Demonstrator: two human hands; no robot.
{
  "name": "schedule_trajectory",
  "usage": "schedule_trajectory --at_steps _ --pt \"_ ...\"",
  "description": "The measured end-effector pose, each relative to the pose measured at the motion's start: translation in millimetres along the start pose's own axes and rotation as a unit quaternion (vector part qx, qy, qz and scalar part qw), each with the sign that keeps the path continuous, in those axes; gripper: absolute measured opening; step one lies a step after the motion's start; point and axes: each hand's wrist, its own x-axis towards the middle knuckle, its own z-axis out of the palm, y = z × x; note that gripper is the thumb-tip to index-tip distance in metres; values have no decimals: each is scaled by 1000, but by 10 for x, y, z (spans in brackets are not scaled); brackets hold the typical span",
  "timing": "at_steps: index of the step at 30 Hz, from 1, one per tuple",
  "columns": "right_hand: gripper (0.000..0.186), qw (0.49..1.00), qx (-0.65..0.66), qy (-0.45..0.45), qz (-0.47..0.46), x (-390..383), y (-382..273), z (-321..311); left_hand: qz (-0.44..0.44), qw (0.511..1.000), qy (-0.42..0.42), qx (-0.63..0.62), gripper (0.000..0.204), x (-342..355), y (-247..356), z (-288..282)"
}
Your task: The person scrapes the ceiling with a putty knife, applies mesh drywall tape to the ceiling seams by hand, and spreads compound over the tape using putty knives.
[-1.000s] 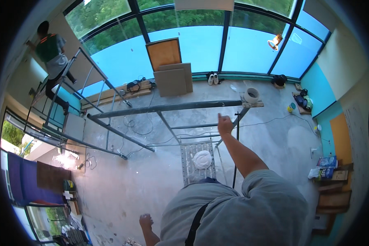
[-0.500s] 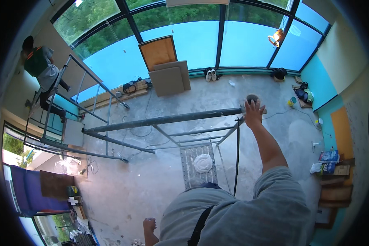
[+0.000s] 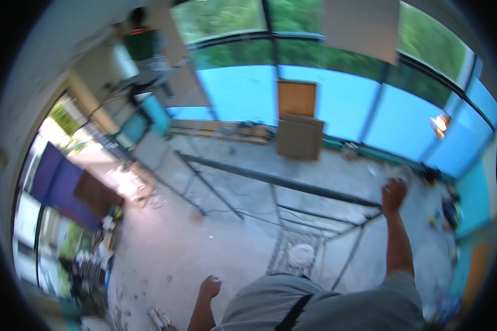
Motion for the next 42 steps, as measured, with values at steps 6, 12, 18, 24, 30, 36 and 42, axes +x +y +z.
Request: schedule_trajectory --at_steps 6,12,18,24,30,36,42 --pt "41 922 370 -102 47 203 -2221 -319 184 970 145 -64 47 -216 876 -447" --pt "29 628 639 -435 -96 -906 -5103 -1198 188 924 329 -55 74 -954 1003 -861" --pt "23 283 710 -636 -106 -1735 -6221 -3556 74 788 610 -22 39 -2159 83 -1138" --pt "38 268 793 -401 -372 -2338 -6648 -4715 -136 739 658 53 36 -3415 -994 -1269" --pt "29 223 764 -313 -518 -2783 -6894 -5486 -227 482 846 13 34 -5685 -1576 -2545" --pt "13 263 762 -76 -587 -3296 -7037 -5659 -19 286 951 114 40 -7758 -1177 -4017" --pt "14 338 720 -445 -412 -3797 -7163 -5220 32 202 956 210 48 -8443 -496 -5177"
